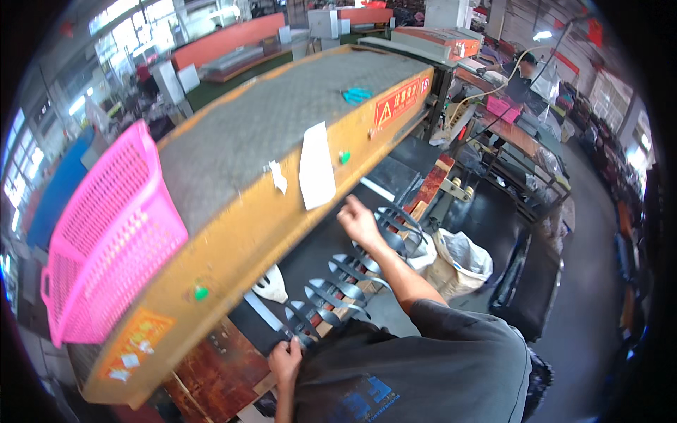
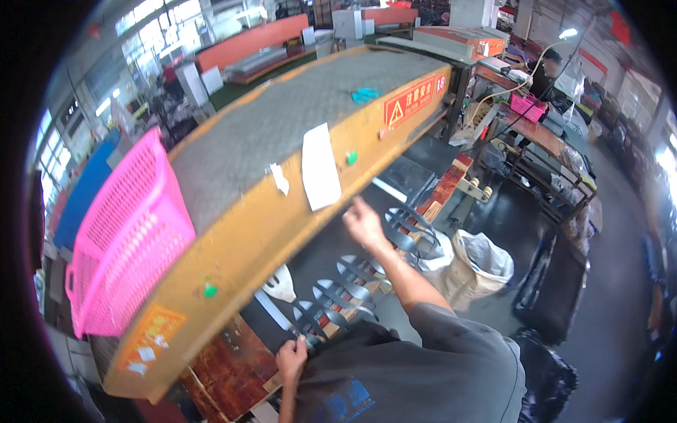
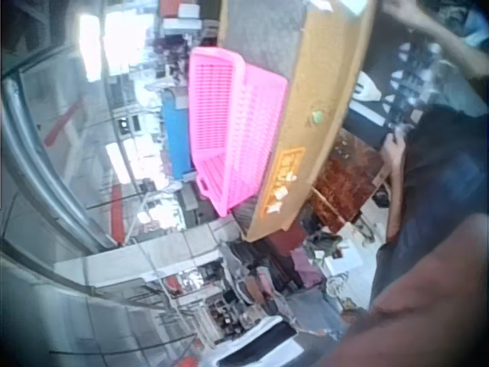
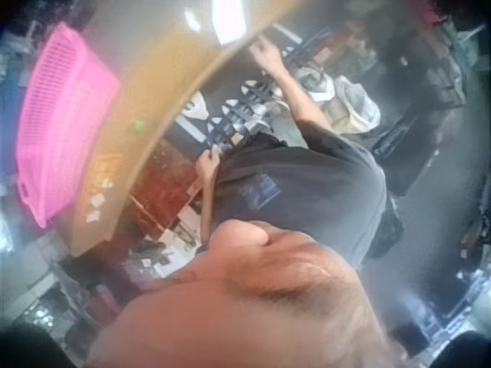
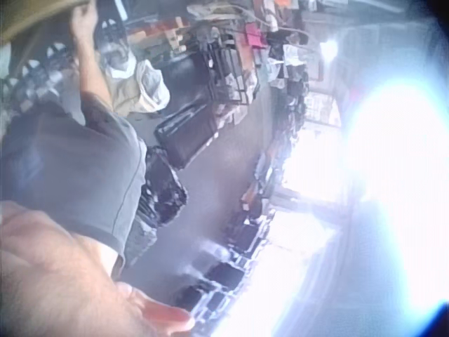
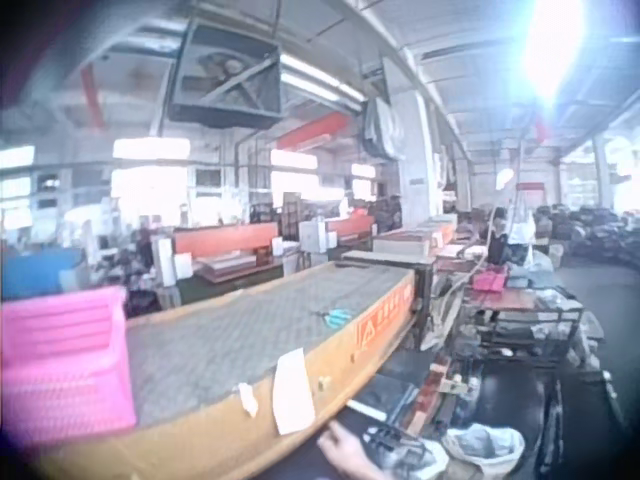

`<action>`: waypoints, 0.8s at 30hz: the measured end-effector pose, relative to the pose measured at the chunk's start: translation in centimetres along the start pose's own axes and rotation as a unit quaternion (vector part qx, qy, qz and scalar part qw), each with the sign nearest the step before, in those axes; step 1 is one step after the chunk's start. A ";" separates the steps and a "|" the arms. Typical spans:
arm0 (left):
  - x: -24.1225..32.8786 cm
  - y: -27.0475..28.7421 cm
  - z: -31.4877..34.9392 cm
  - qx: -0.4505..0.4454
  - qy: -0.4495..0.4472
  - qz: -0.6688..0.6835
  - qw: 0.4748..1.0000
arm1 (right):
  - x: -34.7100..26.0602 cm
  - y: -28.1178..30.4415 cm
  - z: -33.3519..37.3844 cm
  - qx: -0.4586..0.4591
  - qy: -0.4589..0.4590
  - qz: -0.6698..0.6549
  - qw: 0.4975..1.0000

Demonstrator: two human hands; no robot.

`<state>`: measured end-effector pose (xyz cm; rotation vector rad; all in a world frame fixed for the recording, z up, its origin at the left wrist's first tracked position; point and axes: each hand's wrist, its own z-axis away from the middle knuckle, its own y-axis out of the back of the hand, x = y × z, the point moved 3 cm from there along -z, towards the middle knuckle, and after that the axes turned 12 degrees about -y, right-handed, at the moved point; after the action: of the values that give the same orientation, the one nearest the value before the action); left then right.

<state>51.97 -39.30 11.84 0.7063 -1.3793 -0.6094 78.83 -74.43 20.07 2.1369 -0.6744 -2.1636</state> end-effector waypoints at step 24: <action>2.0 -3.9 2.4 0.271 -0.101 -0.055 0.956 | 7.1 -0.8 12.1 -0.184 0.231 0.299 0.907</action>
<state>49.85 -43.59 10.34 1.1911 -1.7294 -0.3931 67.10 -72.50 12.67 1.8137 -0.6866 -1.2864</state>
